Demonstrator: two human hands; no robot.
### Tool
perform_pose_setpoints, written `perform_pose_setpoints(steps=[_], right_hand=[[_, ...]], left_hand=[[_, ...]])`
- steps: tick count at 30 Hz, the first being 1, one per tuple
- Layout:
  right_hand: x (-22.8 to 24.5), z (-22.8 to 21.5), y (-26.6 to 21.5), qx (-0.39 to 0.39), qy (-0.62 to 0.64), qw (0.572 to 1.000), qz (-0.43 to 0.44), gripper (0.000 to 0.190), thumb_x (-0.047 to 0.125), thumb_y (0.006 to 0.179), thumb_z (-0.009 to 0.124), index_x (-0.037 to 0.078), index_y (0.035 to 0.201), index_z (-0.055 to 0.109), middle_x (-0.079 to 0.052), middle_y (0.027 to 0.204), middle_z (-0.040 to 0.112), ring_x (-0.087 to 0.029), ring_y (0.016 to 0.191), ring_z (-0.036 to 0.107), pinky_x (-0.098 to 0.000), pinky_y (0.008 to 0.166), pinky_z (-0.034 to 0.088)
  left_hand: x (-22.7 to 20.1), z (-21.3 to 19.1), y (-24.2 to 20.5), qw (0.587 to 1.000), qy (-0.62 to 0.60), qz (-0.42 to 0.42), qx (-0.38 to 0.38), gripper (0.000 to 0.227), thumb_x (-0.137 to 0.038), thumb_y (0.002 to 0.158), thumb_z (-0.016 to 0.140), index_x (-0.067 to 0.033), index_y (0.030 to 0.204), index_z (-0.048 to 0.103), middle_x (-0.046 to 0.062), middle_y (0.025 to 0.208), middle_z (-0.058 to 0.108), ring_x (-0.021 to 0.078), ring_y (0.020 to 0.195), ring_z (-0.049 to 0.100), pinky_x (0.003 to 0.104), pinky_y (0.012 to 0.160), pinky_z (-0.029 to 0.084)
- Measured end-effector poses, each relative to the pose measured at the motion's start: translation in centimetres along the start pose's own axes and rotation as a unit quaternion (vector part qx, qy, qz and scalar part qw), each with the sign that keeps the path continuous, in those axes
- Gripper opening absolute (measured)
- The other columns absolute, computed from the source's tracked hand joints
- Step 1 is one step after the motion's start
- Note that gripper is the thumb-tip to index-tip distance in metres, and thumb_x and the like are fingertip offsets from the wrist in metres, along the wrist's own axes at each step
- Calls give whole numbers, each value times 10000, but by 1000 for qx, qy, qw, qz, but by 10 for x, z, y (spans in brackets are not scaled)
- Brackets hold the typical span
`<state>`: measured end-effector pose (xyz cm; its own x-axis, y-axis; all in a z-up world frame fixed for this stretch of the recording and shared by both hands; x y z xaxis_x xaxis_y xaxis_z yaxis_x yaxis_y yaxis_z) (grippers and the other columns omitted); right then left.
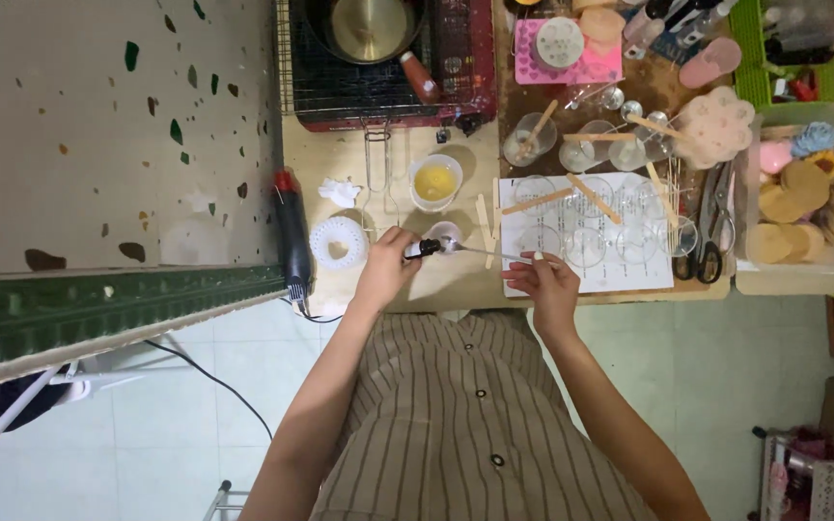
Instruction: Preparing wax, mixing in scents, and organizing molds for candle making.
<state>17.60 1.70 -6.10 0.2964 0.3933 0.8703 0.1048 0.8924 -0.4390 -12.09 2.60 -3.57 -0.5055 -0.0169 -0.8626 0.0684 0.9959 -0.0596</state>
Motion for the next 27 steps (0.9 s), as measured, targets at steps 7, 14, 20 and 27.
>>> perform_pose_setpoints(steps=[7, 14, 20, 27], right_hand=[[-10, -5, 1, -11, -4, 1000, 10, 261, 132, 1039, 511, -90, 1121, 620, -227, 941, 725, -301, 838, 767, -332, 699, 623], [-15, -7, 5, -13, 7, 1000, 17, 258, 141, 1058, 526, -97, 1117, 609, -227, 950, 717, -309, 837, 765, -338, 699, 618], [-23, -10, 11, -5, 23, 1000, 16, 261, 128, 1045, 516, -104, 1124, 603, -240, 947, 718, -330, 842, 768, -372, 745, 646], [-26, -9, 16, 3, 20, 1000, 12, 268, 114, 1044, 486, -116, 1134, 592, -253, 949, 720, -341, 851, 769, -382, 747, 651]], left_hand=[[1, 11, 2, 999, 41, 20, -5, 354, 2, 756, 767, -18, 1097, 672, 171, 1067, 631, 388, 958, 649, 440, 836, 539], [4, 19, 3, 996, 74, 32, -24, 389, 35, 714, 749, -23, 1095, 691, 169, 1064, 633, 389, 977, 639, 445, 852, 533], [11, 22, 4, 995, 89, 36, -38, 413, 53, 705, 739, -35, 1107, 699, 156, 1070, 635, 372, 998, 638, 439, 868, 532], [11, 23, 7, 992, 119, 26, -32, 426, 41, 689, 756, -48, 1103, 707, 143, 1087, 629, 351, 1066, 617, 438, 918, 521]])
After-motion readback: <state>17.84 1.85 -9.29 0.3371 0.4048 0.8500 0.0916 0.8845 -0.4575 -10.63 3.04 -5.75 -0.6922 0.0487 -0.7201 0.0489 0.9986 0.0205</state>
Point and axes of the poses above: each hand's wrist, its own y-axis towards the middle knuckle, its own z-axis out of the palm, x = y × z, the point moved 4 cm from there along y, towards the middle knuckle
